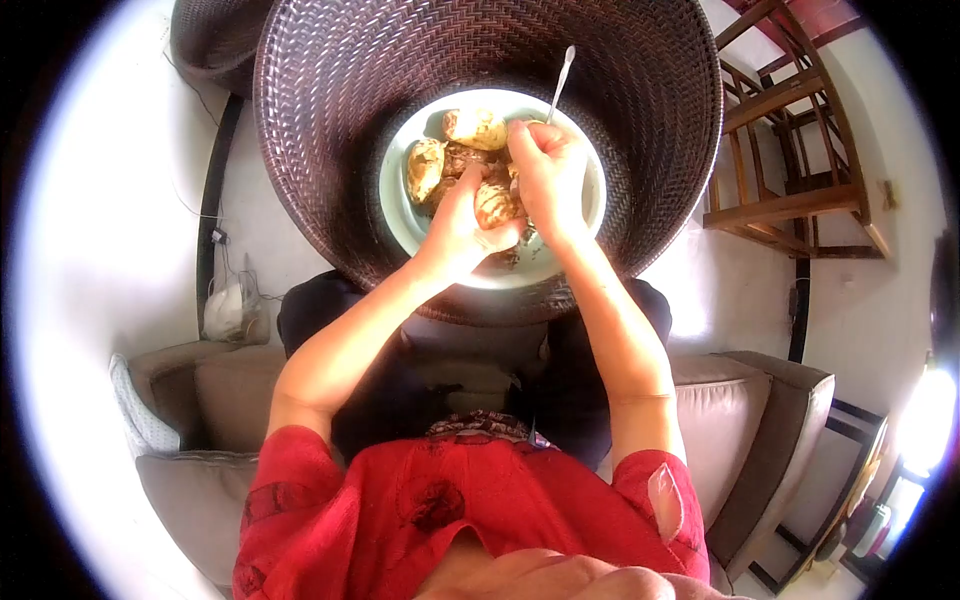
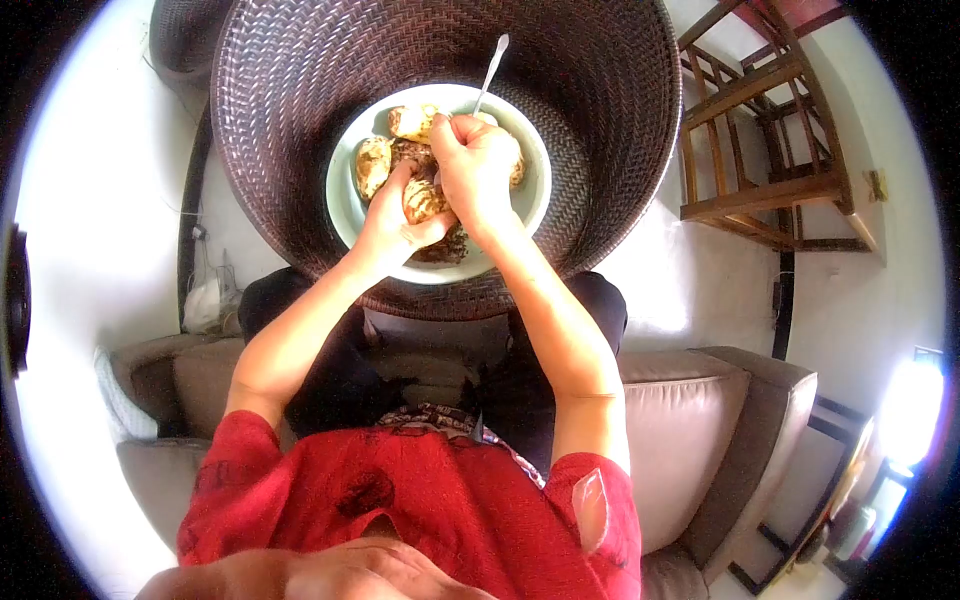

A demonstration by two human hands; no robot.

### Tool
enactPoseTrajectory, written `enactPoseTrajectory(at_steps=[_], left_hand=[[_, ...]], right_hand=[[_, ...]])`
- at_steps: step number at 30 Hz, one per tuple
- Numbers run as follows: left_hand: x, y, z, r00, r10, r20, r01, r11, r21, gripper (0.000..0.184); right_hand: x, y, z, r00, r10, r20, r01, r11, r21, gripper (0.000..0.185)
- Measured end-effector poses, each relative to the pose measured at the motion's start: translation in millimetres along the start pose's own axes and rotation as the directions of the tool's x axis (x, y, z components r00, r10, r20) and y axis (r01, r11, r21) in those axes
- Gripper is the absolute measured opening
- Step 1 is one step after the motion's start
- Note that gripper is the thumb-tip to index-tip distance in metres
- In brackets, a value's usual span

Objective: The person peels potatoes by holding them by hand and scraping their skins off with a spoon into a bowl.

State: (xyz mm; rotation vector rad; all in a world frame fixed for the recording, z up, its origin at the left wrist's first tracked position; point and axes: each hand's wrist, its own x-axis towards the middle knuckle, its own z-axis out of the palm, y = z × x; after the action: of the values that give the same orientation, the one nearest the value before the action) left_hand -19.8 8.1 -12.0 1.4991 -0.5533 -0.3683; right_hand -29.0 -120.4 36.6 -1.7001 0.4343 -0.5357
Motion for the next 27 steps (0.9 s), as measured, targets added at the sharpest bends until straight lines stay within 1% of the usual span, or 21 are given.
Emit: enactPoseTrajectory(at_steps=[1, 2, 4, 5, 7, 8, 9, 10, 11, 12, 13, 14, 16, 17, 18, 20, 21, 22, 24, 26, 27], left_hand=[[-3, 0, 2, 1.000, -0.022, 0.010, 0.023, 0.999, -0.036, 0.061], [-7, 1, 6, 0.999, -0.030, 0.015, 0.030, 0.999, -0.040, 0.061], [-5, 8, 8, 0.997, 0.002, 0.076, 0.010, 0.987, -0.158, 0.060], [-1, -3, 6, 0.997, 0.003, 0.072, 0.003, 0.997, -0.080, 0.059], [-1, 1, 3, 0.998, 0.011, 0.063, -0.009, 0.999, -0.037, 0.059], [-2, 6, 2, 0.997, 0.018, 0.079, -0.016, 1.000, -0.025, 0.060], [-3, 6, 2, 0.997, 0.012, 0.081, -0.010, 1.000, -0.025, 0.060], [-4, 5, 1, 0.995, 0.018, 0.095, -0.029, 0.993, 0.113, 0.060], [-5, 5, 2, 0.993, 0.024, 0.114, -0.052, 0.968, 0.247, 0.060], [-6, 4, 5, 0.992, 0.025, 0.121, -0.055, 0.967, 0.248, 0.060], [-7, 5, 8, 0.993, 0.082, 0.087, -0.106, 0.943, 0.315, 0.060], [-7, 5, 9, 0.989, 0.141, 0.047, -0.148, 0.912, 0.382, 0.059], [-2, 12, 2, 0.998, 0.045, 0.054, -0.057, 0.964, 0.260, 0.056], [-1, 11, 3, 0.991, 0.128, 0.047, -0.136, 0.951, 0.279, 0.053], [-3, 10, 2, 0.992, 0.119, 0.049, -0.128, 0.952, 0.278, 0.053], [-4, 8, 3, 0.998, -0.003, 0.068, -0.015, 0.967, 0.255, 0.055], [-6, 13, 5, 0.994, 0.070, 0.084, -0.092, 0.954, 0.287, 0.058], [-8, 18, 8, 0.985, 0.143, 0.101, -0.168, 0.934, 0.316, 0.062], [-3, 11, 5, 0.994, 0.099, 0.037, -0.105, 0.912, 0.396, 0.061], [-4, 12, 3, 0.995, 0.092, 0.050, -0.104, 0.920, 0.378, 0.062], [-6, 15, 3, 0.994, 0.080, 0.077, -0.103, 0.927, 0.360, 0.063]], right_hand=[[4, 4, -2, 0.997, -0.047, -0.063, 0.042, 0.996, -0.076, 0.031], [12, 6, -13, 0.998, 0.061, -0.016, -0.063, 0.986, -0.155, 0.029], [21, 7, -12, 0.997, 0.039, -0.063, -0.040, 0.999, -0.007, 0.029], [21, 6, -13, 0.998, 0.028, -0.058, -0.028, 1.000, -0.003, 0.029], [2, -20, -17, 0.981, 0.193, 0.028, -0.194, 0.979, 0.068, 0.029], [-9, -34, -14, 0.980, 0.198, 0.033, -0.199, 0.979, 0.039, 0.030], [-6, -15, -11, 0.996, 0.089, 0.017, -0.089, 0.995, -0.037, 0.030], [-1, -4, -8, 1.000, -0.019, 0.007, 0.020, 0.993, -0.113, 0.030], [7, 5, -12, 1.000, 0.013, -0.016, -0.015, 0.995, -0.095, 0.031], [12, 3, -14, 0.999, 0.039, -0.038, -0.042, 0.996, -0.074, 0.031], [15, 1, -14, 0.996, 0.079, -0.030, -0.078, 0.997, 0.030, 0.031], [13, -1, -13, 0.997, 0.071, -0.024, -0.071, 0.997, 0.031, 0.031], [-2, -10, -10, 0.998, 0.059, 0.033, -0.058, 0.998, -0.029, 0.030], [-7, 1, -5, 0.991, -0.129, 0.046, 0.133, 0.987, -0.093, 0.028], [-7, 0, -3, 0.981, -0.188, 0.040, 0.191, 0.931, -0.311, 0.029], [11, 18, -5, 0.996, -0.086, 0.005, 0.086, 0.980, -0.180, 0.030], [18, 12, -7, 0.991, -0.129, -0.021, 0.121, 0.969, -0.217, 0.031], [22, 7, -8, 0.998, -0.038, -0.049, 0.030, 0.986, -0.166, 0.032], [15, -2, -11, 0.999, 0.032, -0.016, -0.033, 0.995, -0.092, 0.030], [3, 14, -2, 0.984, -0.176, 0.034, 0.179, 0.975, -0.128, 0.029], [2, 6, -5, 0.998, -0.038, 0.056, 0.051, 0.968, -0.245, 0.029]])
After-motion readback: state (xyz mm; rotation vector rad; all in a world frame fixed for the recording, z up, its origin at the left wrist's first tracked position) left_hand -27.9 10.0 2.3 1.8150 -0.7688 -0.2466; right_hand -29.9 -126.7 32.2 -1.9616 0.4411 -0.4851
